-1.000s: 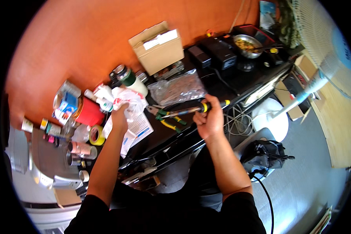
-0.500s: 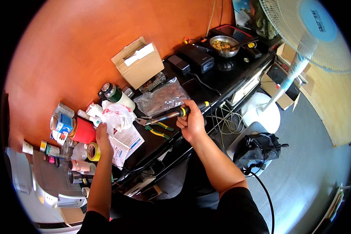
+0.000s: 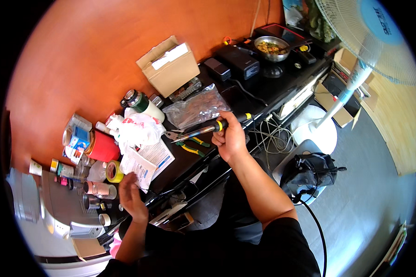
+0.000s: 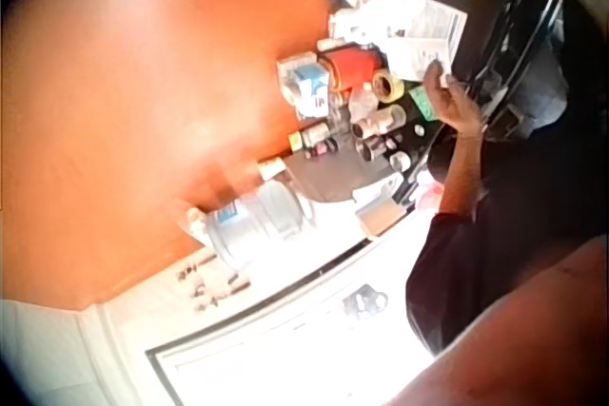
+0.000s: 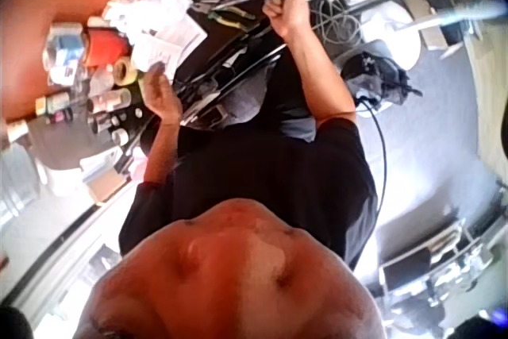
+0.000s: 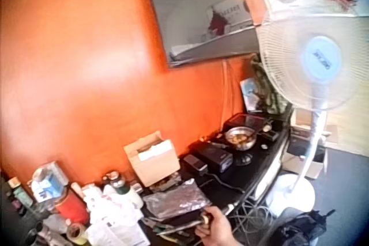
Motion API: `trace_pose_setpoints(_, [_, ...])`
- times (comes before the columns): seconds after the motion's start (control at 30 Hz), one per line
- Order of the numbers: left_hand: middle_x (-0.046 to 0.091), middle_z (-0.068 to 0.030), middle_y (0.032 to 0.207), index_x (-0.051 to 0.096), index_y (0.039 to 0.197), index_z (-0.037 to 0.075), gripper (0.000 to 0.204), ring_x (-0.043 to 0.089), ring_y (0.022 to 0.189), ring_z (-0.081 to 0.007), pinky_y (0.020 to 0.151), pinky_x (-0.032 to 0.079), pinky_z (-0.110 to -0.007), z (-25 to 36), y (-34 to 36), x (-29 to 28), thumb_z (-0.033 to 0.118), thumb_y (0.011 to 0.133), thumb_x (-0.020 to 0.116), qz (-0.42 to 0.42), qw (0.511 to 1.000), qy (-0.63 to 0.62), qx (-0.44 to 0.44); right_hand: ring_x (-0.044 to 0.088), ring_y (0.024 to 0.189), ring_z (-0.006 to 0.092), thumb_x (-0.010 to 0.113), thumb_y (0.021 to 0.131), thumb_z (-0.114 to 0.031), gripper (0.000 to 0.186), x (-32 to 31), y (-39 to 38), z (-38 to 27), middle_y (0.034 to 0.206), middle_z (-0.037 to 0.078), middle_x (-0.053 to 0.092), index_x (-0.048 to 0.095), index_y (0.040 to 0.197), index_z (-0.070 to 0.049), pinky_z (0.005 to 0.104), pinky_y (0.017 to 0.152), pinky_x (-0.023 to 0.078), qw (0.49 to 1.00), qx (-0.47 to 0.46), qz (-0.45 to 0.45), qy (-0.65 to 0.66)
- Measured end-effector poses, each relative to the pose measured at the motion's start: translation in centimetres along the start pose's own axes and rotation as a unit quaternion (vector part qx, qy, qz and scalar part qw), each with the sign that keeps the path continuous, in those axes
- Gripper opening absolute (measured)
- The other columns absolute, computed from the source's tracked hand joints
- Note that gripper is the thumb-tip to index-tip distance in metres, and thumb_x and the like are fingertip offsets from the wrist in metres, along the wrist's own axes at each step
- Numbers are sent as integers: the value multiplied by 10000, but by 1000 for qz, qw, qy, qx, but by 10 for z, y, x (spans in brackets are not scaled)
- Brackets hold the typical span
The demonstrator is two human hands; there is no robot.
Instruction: The person holds a soldering iron and handles a circuit board while picking through a drawer for components and materials in a plastic bag.
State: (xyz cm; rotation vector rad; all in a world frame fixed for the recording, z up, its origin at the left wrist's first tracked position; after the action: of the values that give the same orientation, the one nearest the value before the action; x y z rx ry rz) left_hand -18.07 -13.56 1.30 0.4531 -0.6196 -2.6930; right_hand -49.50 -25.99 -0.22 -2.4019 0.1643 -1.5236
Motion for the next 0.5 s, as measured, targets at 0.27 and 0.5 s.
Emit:
trace_pose_setpoints(0.27, [657, -179, 1097, 633, 1076, -34, 225, 650, 1019, -275, 907, 498, -351, 24, -31, -5, -63, 859, 585, -125, 990, 33, 49, 263, 381, 81, 608, 920, -294, 253, -2, -2, -1, 528, -39, 389, 531, 732, -143, 240, 387, 195, 1000, -3, 2, -9])
trace_pose_setpoints(0.5, [656, -181, 1046, 615, 1089, -42, 221, 666, 923, -303, 808, 528, -350, 10, -35, -41, -39, 868, 617, -88, 992, 35, 81, 305, 381, 84, 579, 941, -277, 258, 12, -5, 24, 534, -21, 420, 549, 735, -125, 241, 380, 222, 998, 17, -23, -49])
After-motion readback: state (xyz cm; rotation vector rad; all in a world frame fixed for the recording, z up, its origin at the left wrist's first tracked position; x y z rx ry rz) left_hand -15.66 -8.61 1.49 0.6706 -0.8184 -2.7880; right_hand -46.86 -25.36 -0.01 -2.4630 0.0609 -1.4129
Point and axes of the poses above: each hand's wrist, its own y-axis towards the middle knuckle, its own x-axis out of the palm, z = x × y, the point moved 1 cm from there along y, towards the middle knuckle
